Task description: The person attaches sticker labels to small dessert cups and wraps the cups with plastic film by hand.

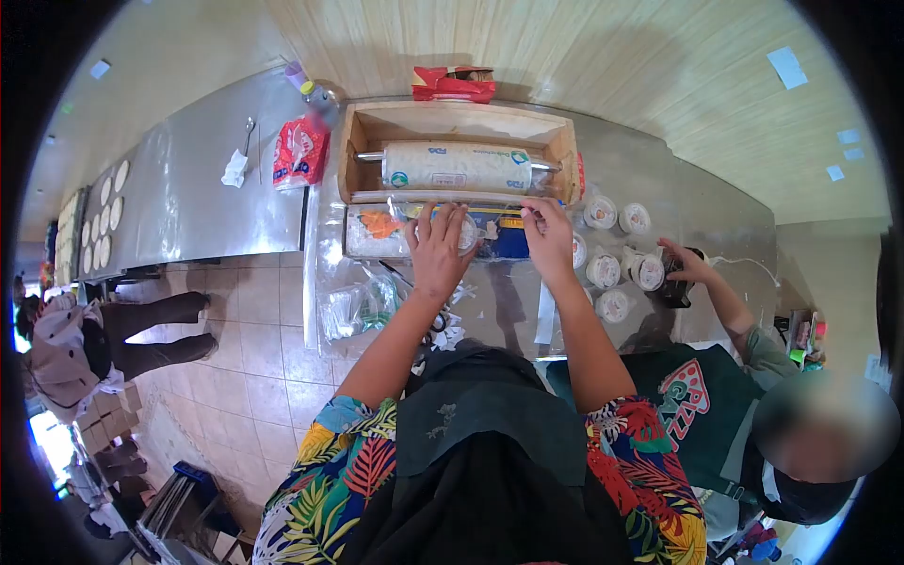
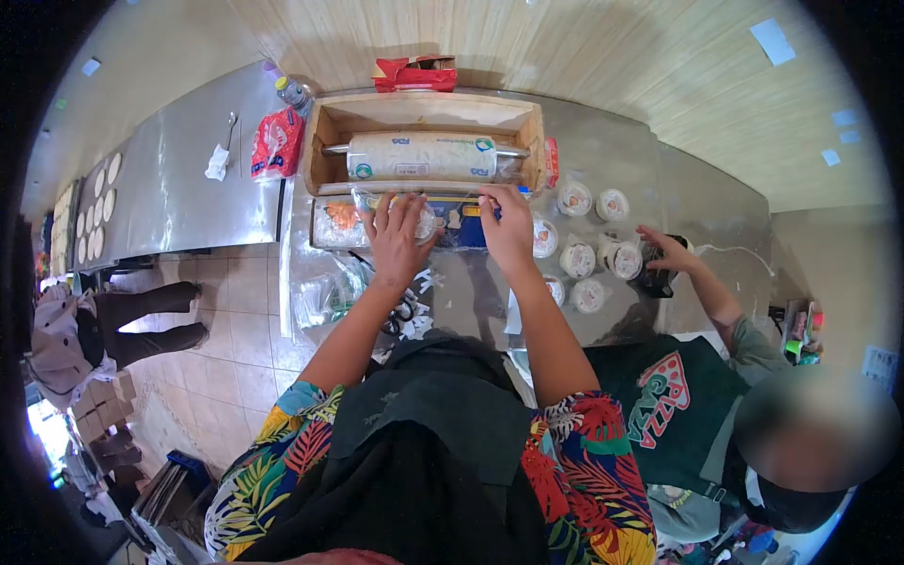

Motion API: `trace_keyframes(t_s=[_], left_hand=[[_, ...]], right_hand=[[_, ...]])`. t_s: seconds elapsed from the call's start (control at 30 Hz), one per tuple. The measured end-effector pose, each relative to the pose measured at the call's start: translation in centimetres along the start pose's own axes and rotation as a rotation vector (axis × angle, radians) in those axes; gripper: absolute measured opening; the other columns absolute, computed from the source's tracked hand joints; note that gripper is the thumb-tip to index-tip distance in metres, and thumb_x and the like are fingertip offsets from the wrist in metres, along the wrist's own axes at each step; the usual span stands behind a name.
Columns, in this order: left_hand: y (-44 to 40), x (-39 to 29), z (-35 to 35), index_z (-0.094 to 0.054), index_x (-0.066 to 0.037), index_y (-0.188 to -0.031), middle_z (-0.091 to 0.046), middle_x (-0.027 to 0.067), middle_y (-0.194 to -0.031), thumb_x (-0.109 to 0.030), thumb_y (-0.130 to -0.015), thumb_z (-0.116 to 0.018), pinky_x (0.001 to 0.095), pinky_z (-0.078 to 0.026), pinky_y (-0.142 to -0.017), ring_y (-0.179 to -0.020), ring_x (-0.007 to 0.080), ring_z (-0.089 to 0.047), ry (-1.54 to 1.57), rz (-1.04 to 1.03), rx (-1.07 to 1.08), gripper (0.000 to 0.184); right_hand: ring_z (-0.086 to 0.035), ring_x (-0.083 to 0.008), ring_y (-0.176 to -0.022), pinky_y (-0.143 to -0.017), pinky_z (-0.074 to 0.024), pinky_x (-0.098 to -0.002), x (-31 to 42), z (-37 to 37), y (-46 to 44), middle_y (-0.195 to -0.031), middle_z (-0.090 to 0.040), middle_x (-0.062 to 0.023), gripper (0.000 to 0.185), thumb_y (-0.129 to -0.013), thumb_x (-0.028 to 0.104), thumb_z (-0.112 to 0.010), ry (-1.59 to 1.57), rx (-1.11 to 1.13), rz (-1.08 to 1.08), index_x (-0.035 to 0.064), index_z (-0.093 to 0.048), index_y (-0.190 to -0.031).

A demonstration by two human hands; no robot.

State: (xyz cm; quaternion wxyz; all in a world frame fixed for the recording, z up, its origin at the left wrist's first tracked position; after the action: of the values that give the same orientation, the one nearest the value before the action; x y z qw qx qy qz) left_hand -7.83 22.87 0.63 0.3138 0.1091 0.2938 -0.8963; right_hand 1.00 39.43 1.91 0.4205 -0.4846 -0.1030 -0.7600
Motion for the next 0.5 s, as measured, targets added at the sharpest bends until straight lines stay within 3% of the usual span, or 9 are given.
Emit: trace_keyframes(t_s=[0.5], left_hand=[[0.2, -0.1, 0.9, -0.057, -0.005, -0.113, -0.053, 0.0137, -0.114, -0.016, -0.065, -0.075, 0.0444, -0.038, -0.093, -0.107, 0.0353, -0.046, 0.057, -0.056, 0.037, 0.053]], right_hand=[[-0.059, -0.0221, -0.070, -0.064, -0.0473, -0.0323, -2.8, 4.5, 3.2, -0.088, -0.061, -0.0093, 0.017, -0.080, 0.010, -0.060, 0.044, -0.010, -0.143, 0.0036, -0.063, -0.096]])
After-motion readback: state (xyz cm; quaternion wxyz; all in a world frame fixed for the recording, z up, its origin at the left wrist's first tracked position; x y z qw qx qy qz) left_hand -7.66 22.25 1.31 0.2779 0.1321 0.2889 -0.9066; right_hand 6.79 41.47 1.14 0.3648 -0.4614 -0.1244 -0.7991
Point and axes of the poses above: each hand's wrist, its own y-axis away from the middle knuckle, its own z-axis out of the back of the hand, x = y × z, the point moved 3 cm from there along -y, towards the middle knuckle
